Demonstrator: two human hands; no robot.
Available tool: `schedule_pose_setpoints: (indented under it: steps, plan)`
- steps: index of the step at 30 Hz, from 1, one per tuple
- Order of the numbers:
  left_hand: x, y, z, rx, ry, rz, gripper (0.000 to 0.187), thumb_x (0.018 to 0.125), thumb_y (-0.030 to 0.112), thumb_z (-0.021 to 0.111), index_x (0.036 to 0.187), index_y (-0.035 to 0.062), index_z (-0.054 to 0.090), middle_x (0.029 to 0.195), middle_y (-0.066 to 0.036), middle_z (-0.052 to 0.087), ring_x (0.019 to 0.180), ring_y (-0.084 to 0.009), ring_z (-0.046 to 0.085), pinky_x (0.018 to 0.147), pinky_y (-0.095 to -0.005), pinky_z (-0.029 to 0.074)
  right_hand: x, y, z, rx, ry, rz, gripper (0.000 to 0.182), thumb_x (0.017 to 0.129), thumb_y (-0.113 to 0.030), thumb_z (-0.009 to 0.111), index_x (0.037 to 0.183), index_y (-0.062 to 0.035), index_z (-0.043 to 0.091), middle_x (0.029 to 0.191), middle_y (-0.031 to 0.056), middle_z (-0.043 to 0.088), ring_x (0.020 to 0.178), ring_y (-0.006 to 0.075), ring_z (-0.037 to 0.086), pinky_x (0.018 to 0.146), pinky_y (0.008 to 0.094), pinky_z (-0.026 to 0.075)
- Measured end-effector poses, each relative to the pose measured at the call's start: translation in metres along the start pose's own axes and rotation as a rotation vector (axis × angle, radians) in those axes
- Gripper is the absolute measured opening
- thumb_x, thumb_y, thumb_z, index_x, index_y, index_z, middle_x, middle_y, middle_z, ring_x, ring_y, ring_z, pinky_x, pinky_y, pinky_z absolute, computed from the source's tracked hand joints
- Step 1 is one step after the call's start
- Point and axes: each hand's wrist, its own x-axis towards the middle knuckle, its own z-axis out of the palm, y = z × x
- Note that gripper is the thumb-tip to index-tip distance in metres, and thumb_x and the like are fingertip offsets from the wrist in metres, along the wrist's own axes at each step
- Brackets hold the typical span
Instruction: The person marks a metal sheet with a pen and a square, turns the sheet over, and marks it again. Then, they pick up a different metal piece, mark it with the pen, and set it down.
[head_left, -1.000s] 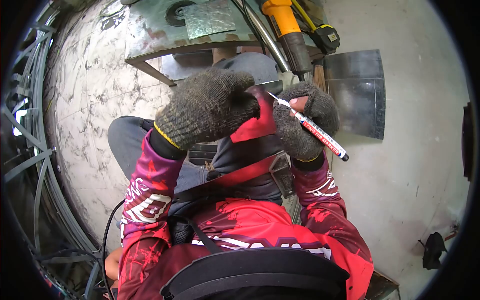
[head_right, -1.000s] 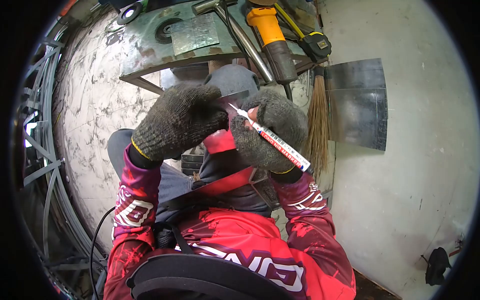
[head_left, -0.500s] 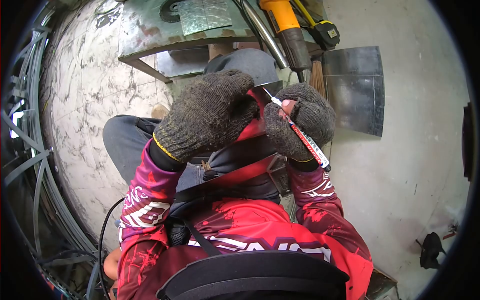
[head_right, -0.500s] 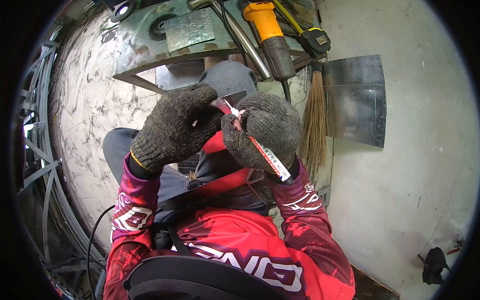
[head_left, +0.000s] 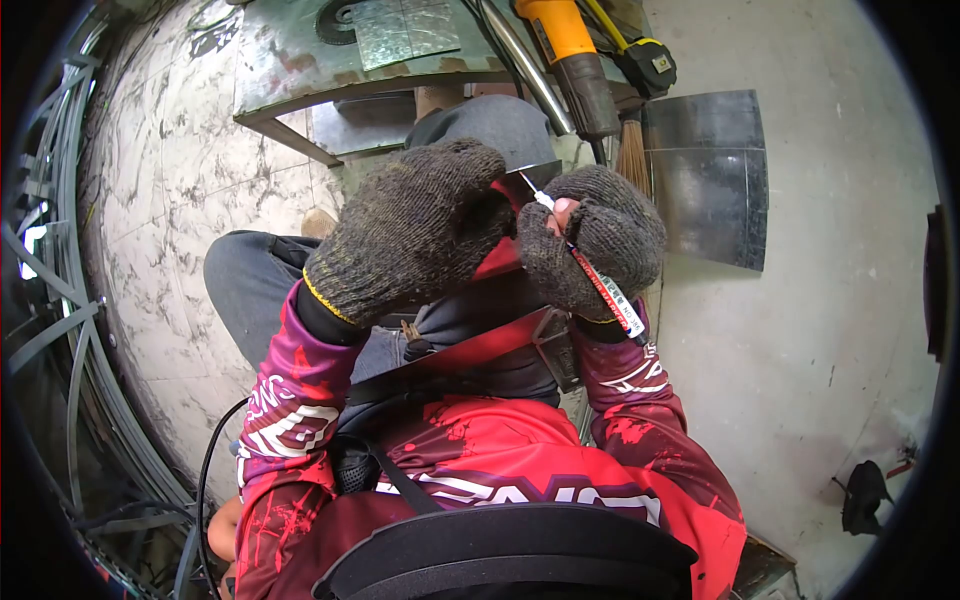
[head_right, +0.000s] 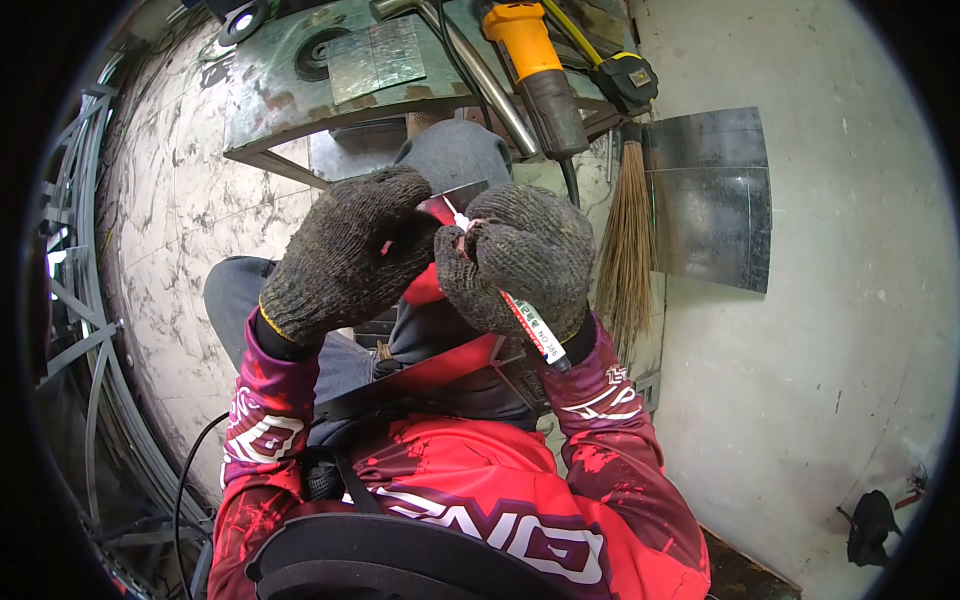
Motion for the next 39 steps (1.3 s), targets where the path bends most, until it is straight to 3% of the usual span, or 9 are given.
schedule_pose_setpoints:
  steps: [28,39]
  plan:
    - [0.000,0.002,0.000,-0.023,-0.003,-0.011,0.018,0.081,0.007,0.067,0.089,0.0007,0.052,0.077,-0.017,0.050,0.069,-0.0385,0.055,0.061,-0.0426,0.045,0.023,-0.033,0.017,0.009,-0.012,-0.121,0.019,0.086,-0.001,0.069,0.103,0.0006,0.063,0.091,0.0103,0.065,0.079,0.0183,0.065,0.073,0.0323,0.056]
    - [-0.002,-0.001,0.001,-0.008,0.020,0.003,0.022,0.082,0.012,0.070,0.094,0.0010,0.055,0.080,-0.018,0.053,0.074,-0.0407,0.059,0.063,-0.0419,0.047,0.027,-0.053,0.004,0.015,-0.015,-0.175,0.020,0.084,0.001,0.070,0.103,0.0023,0.062,0.091,0.0113,0.065,0.078,0.0193,0.066,0.073,0.0331,0.056]
